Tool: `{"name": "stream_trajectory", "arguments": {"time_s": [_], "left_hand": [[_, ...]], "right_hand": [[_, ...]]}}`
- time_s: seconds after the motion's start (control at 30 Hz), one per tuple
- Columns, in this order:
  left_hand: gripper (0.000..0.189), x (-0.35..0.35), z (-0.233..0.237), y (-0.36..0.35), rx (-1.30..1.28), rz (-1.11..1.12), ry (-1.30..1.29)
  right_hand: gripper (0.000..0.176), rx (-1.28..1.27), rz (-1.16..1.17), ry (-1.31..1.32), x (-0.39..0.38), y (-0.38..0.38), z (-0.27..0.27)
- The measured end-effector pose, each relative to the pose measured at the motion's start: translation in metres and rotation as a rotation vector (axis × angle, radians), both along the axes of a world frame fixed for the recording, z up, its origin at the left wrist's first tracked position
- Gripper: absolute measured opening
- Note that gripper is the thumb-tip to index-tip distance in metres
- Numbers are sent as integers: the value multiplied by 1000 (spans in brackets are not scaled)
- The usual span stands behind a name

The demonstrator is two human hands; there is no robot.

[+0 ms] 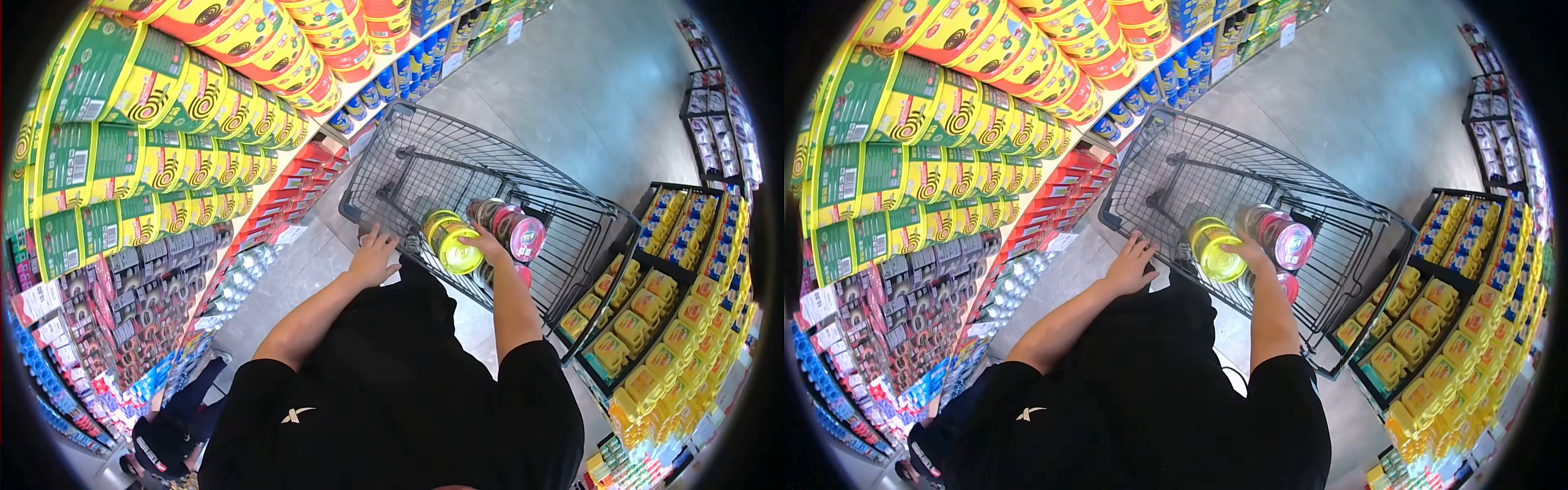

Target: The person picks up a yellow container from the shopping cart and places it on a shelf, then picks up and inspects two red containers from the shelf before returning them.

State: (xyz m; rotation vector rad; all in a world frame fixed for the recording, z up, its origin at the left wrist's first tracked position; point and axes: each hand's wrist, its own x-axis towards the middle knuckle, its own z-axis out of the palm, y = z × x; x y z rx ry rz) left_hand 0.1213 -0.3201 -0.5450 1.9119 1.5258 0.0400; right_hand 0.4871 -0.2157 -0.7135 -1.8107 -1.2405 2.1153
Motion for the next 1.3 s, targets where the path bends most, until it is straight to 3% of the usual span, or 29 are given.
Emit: {"name": "stream_trajectory", "arguments": {"time_s": [0.3, 0.47, 0.63, 0.77, 0.8, 0.9, 1.0, 1.1, 1.2, 1.3], "left_hand": [[74, -27, -19, -49, 22, 34, -92], [77, -27, -23, -61, -66, 65, -79], [77, -26, -22, -62, -86, 101, -50], [79, 2, -11, -33, -33, 147, 96], [79, 11, -21, -23, 77, 126, 65], [81, 32, -42, 18, -274, 279, -121], [88, 43, -83, 28, -422, 401, -294], [85, 55, -96, 28, -482, 752, -402], [60, 54, -131, 27, -557, 781, -426], [49, 59, -67, 42, -657, 863, -609]], "right_hand": [[90, -102, 75, 153, -33, -2, 48], [78, -192, -106, 270, -28, -21, 36], [65, -301, -239, 317, -31, -30, 57], [49, -362, -207, 390, -27, -34, 57], [50, -328, -177, 340, -32, -34, 46], [56, -197, -75, 209, -56, -35, 33], [70, -161, -14, 184, -73, -33, 52], [79, -268, -212, 261, -79, -42, 44], [82, -337, -311, 249, -89, -47, 55], [80, -313, -395, 302, -105, -48, 82]]}}
